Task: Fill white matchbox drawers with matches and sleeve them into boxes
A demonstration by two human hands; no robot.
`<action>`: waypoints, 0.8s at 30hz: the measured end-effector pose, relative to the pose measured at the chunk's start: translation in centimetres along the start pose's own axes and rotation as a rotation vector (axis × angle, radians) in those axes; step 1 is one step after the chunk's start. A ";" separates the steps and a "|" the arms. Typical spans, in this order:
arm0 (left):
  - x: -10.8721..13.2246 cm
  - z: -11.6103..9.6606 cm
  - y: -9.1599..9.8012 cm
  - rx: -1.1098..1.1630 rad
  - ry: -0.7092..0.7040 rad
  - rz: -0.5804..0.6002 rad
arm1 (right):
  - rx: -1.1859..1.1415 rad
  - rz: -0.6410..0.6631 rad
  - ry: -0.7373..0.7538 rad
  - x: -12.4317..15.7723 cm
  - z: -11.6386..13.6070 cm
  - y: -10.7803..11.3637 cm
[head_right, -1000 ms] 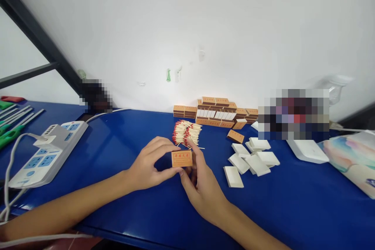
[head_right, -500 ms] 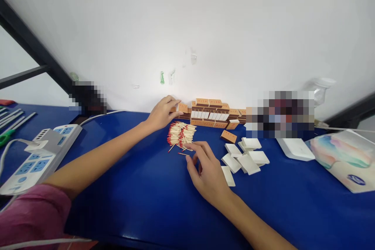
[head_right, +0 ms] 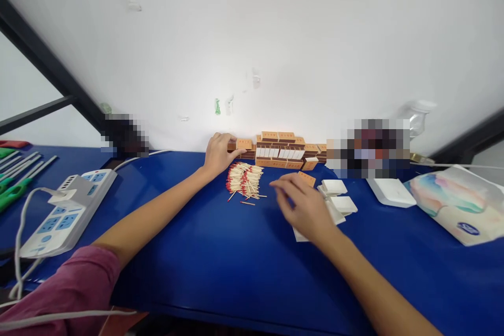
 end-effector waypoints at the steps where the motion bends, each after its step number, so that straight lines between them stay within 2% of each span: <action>1: 0.0 -0.1 -0.1 -0.004 -0.001 0.001 | 0.117 -0.021 -0.093 -0.3 -1.3 0.9; 3: 0.0 -0.4 -0.4 -0.011 0.006 -0.001 | 0.326 -0.151 -0.326 -0.6 -4.4 3.1; 7: -0.2 -0.8 -0.9 -0.022 0.036 -0.017 | 0.524 -0.369 -0.621 -0.4 -11.1 6.8; 9: -0.4 -0.9 -1.0 -0.033 0.043 -0.019 | 0.675 -0.420 -0.762 0.1 -14.3 8.0; 12: -0.7 -1.0 -1.0 -0.054 0.033 -0.002 | 0.742 -0.332 -0.754 0.6 -17.6 8.4; 14: -0.9 -1.1 -0.9 -0.069 0.021 0.013 | 0.750 -0.284 -0.751 0.7 -18.8 8.1; 20: -1.4 -1.8 -0.6 -0.121 0.006 0.042 | 0.788 -0.202 -0.734 -0.1 -19.6 7.1; 24: -1.5 -2.3 -0.2 -0.159 -0.002 0.047 | 0.762 -0.268 -0.697 -0.3 -20.1 7.1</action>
Point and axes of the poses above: each hand's wrist, its own x-axis away from the middle knuckle, its own y-axis out of the back of the hand, z = x × y, the point moved 1 cm from there along -x, towards the middle knuckle, and after that the axes turned 5 degrees about x, right-handed, at the moved point
